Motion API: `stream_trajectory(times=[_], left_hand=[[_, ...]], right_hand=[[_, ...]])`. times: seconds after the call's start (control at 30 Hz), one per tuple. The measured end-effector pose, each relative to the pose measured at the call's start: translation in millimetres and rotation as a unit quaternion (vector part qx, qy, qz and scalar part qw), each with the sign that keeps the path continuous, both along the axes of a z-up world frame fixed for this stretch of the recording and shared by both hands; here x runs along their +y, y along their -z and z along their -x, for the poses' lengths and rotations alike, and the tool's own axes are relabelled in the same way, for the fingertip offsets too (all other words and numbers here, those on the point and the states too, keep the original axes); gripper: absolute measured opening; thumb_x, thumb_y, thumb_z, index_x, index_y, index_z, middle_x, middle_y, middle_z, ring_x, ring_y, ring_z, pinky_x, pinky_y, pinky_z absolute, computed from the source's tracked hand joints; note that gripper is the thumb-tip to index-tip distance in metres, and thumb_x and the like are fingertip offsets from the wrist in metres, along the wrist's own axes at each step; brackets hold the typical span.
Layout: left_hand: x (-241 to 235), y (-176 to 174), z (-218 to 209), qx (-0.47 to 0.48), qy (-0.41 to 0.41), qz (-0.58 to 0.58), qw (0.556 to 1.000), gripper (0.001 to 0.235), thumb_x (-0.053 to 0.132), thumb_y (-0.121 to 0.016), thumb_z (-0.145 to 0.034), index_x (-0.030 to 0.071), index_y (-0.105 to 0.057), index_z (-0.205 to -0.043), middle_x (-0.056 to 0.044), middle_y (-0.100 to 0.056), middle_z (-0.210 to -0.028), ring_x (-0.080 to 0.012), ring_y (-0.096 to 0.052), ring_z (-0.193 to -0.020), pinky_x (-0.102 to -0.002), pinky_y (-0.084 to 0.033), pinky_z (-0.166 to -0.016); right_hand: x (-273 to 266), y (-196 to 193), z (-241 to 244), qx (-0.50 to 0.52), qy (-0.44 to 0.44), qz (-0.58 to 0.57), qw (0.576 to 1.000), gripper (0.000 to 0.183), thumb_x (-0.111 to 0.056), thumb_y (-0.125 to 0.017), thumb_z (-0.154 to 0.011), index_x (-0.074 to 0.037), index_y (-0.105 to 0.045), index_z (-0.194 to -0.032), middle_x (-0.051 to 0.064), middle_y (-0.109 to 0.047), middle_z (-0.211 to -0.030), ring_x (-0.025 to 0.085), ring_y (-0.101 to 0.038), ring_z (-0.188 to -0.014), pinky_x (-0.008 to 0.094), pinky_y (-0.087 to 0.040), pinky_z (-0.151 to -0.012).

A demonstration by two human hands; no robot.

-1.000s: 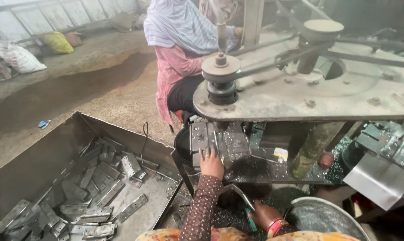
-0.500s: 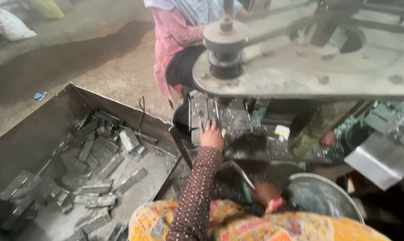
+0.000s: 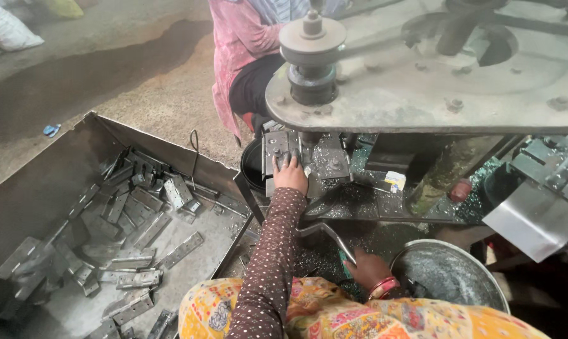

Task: The person operates a drilling machine to process small metal plates. They take a metal plate from a bin, place it into a jig under the drill, use a lever to engage the drill, and then place the processed plate into a separate bucket.

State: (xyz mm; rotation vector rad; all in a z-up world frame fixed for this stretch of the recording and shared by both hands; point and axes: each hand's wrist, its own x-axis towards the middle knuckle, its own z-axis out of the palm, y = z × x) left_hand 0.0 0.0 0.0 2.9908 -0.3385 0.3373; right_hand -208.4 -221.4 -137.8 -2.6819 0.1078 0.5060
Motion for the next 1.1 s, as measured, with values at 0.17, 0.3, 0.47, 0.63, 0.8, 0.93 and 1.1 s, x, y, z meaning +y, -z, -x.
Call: stream_trajectory(times=[0.17,0.3,0.47,0.63,0.8,0.93,1.1], left_hand=[[20,-1,20,0.042,0.031,0.002,0.999,0.033,0.022,-0.053,-0.094,0.015,-0.073,-0.119,-0.002,-0.060,-0.143,-0.0211,-0.050,-0.141,-0.059,-0.014,-0.127],[72,3,69,-0.103,0.068,0.085,0.989,0.042,0.018,-0.060,-0.083,0.010,-0.069,-0.123,-0.008,-0.065,-0.131,-0.0239,-0.063,-0.116,-0.056,-0.026,-0.119],[215,61,109,-0.242,-0.073,0.108,0.962,0.028,0.017,-0.066,-0.081,0.014,-0.068,-0.108,-0.010,-0.069,-0.116,-0.0332,-0.067,-0.106,-0.048,-0.053,-0.091],[354,145,121,0.062,-0.253,-0.015,0.965,0.062,0.036,-0.071,-0.080,0.028,-0.057,-0.140,-0.007,-0.056,-0.142,-0.0368,-0.053,-0.129,-0.066,-0.030,-0.105],[380,182,144,0.200,-0.253,-0.028,0.946,0.056,0.036,-0.062,-0.092,0.035,-0.049,-0.146,-0.003,-0.060,-0.135,-0.0243,-0.056,-0.129,-0.058,-0.022,-0.123],[382,194,130,0.116,-0.163,-0.137,0.970,0.035,0.025,-0.051,-0.102,0.015,-0.057,-0.136,-0.009,-0.069,-0.123,-0.0269,-0.064,-0.122,-0.046,-0.041,-0.111],[378,199,130,0.094,-0.172,-0.176,0.965,0.025,0.020,-0.043,-0.107,0.016,-0.059,-0.126,-0.007,-0.075,-0.104,-0.0238,-0.069,-0.114,-0.047,-0.037,-0.120]], right_hand=[[-4,8,0,-0.003,0.014,0.067,0.998,0.053,-0.058,-0.066,-0.087,-0.013,-0.060,-0.113,0.023,-0.074,-0.094,0.046,-0.071,-0.091,0.058,-0.054,-0.079],[2,-66,5,-0.089,0.034,0.128,0.987,0.059,-0.067,-0.063,-0.090,-0.012,-0.062,-0.113,0.019,-0.076,-0.089,0.041,-0.075,-0.086,0.054,-0.058,-0.075],[19,-141,-5,-0.404,-0.070,0.022,0.912,0.054,-0.050,-0.075,-0.088,-0.009,-0.064,-0.122,0.017,-0.066,-0.117,0.038,-0.069,-0.095,0.046,-0.056,-0.076],[25,-158,-4,-0.374,-0.072,0.015,0.924,0.051,-0.047,-0.074,-0.091,-0.009,-0.065,-0.123,0.013,-0.065,-0.119,0.031,-0.069,-0.097,0.043,-0.056,-0.081],[23,-154,-6,-0.337,-0.053,0.043,0.939,0.051,-0.049,-0.073,-0.090,-0.009,-0.067,-0.122,0.012,-0.066,-0.120,0.028,-0.069,-0.095,0.041,-0.056,-0.077],[24,-154,-2,-0.362,-0.066,0.055,0.928,0.049,-0.049,-0.072,-0.092,-0.011,-0.067,-0.123,0.010,-0.066,-0.120,0.029,-0.069,-0.101,0.042,-0.057,-0.081],[26,-155,-2,-0.351,-0.054,0.057,0.933,0.045,-0.047,-0.075,-0.090,-0.012,-0.069,-0.117,0.009,-0.068,-0.116,0.029,-0.069,-0.097,0.042,-0.056,-0.079]])
